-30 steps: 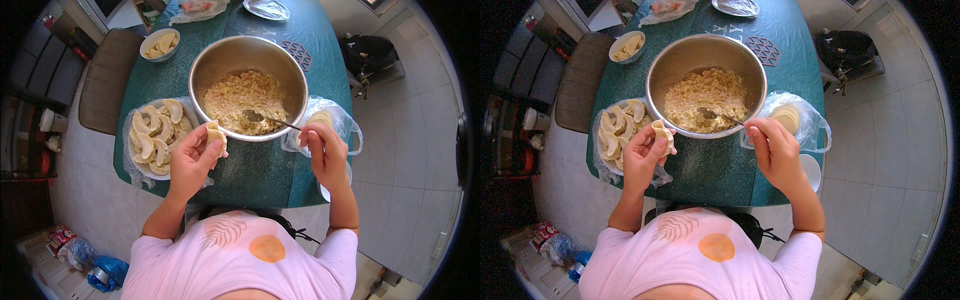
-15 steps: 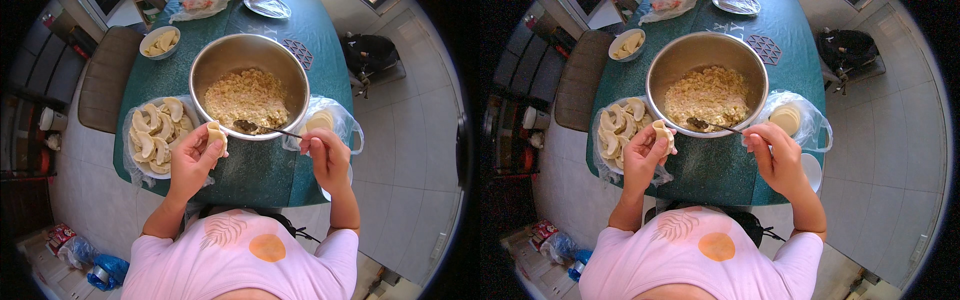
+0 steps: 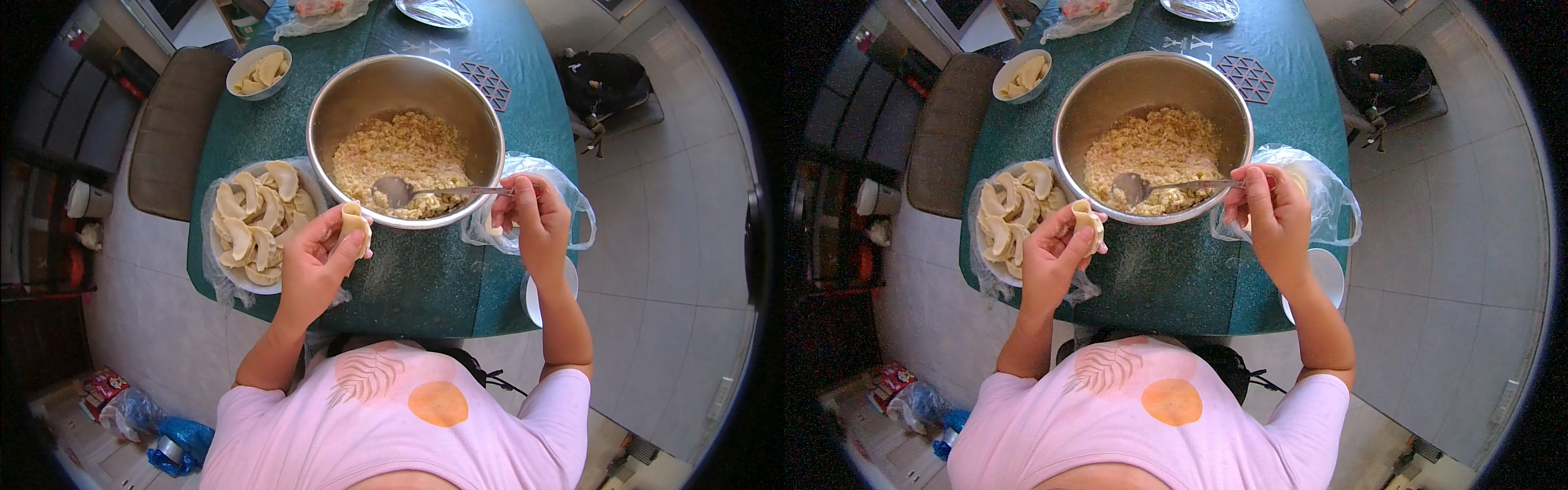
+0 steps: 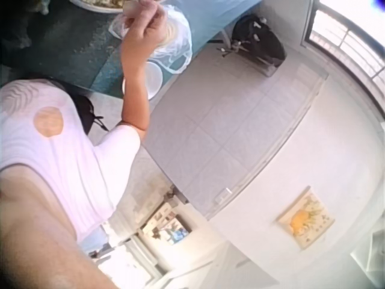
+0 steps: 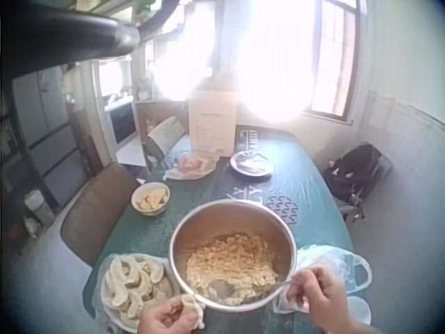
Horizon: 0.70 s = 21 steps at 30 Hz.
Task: The person prepares dumplings by scooping a meat and vegetable filling from a large metal bowl onto round dough wrappers. They fold the wrappers over the filling and pinch the edges to seal them, then place the finished dumplings onto a plate. The process is repeated continuously throughout the video.
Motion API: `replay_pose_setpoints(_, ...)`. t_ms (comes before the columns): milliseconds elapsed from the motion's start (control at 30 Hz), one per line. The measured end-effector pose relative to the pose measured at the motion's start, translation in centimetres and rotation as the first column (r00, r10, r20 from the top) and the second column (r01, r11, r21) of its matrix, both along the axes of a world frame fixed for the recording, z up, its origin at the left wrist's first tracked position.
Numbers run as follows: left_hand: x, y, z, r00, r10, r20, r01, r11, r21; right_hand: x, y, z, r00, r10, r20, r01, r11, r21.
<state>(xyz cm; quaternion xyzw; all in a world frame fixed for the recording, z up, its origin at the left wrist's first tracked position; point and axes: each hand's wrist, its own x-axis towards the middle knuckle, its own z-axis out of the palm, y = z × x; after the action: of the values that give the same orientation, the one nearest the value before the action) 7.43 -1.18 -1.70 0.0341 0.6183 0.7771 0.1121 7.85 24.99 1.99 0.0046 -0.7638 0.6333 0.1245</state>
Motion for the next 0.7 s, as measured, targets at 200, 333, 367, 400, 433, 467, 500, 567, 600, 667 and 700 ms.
replay_pose_setpoints(200,-0.1,0.4,0.6,0.998,-0.030,0.052,0.028,0.999,0.026,0.5,0.5,1.6,0.994,-0.077,-0.081,0.069,0.993,-0.097)
replay_pose_setpoints(333,-0.5,1.3,1.2,0.998,-0.035,0.048,0.032,0.998,0.048,1.6,0.5,3.1,0.990,-0.019,-0.143,-0.011,0.978,-0.208)
replay_pose_setpoints(367,-0.7,1.6,1.3,0.998,-0.047,0.037,0.045,0.998,0.049,1.9,0.3,3.5,0.989,-0.006,-0.146,-0.027,0.974,-0.226)
replay_pose_setpoints(400,-0.7,1.8,1.3,0.998,-0.059,0.027,0.057,0.997,0.049,2.1,0.2,3.8,0.988,-0.005,-0.156,-0.026,0.980,-0.199)
replay_pose_setpoints(433,-0.8,2.0,1.3,0.998,-0.056,0.009,0.056,0.998,0.035,2.3,0.1,4.0,0.986,-0.004,-0.166,-0.025,0.985,-0.173)
replay_pose_setpoints(467,-0.7,2.2,1.3,0.999,-0.051,-0.009,0.052,0.998,0.019,2.5,0.0,4.1,0.984,0.000,-0.176,-0.027,0.989,-0.148)
replay_pose_setpoints(500,-0.7,2.4,1.3,0.999,-0.046,-0.027,0.047,0.999,0.004,2.6,-0.2,4.2,0.982,0.001,-0.187,-0.025,0.992,-0.127)
replay_pose_setpoints(567,-0.8,2.6,1.3,0.998,-0.060,-0.035,0.060,0.998,0.023,3.1,-0.4,4.4,0.978,0.002,-0.207,-0.020,0.996,-0.085)
replay_pose_setpoints(600,-0.8,2.7,1.3,0.997,-0.067,-0.038,0.069,0.997,0.033,3.3,-0.5,4.5,0.975,-0.006,-0.220,-0.006,0.999,-0.054)
replay_pose_setpoints(667,-0.7,2.9,1.2,0.999,-0.034,-0.036,0.036,0.998,0.046,3.7,-0.8,4.7,0.969,-0.018,-0.247,0.020,1.000,0.005)
replay_pose_setpoints(700,-0.6,3.0,1.2,0.999,-0.016,-0.034,0.017,0.999,0.052,3.9,-1.0,4.8,0.963,-0.001,-0.268,0.014,0.999,0.047)
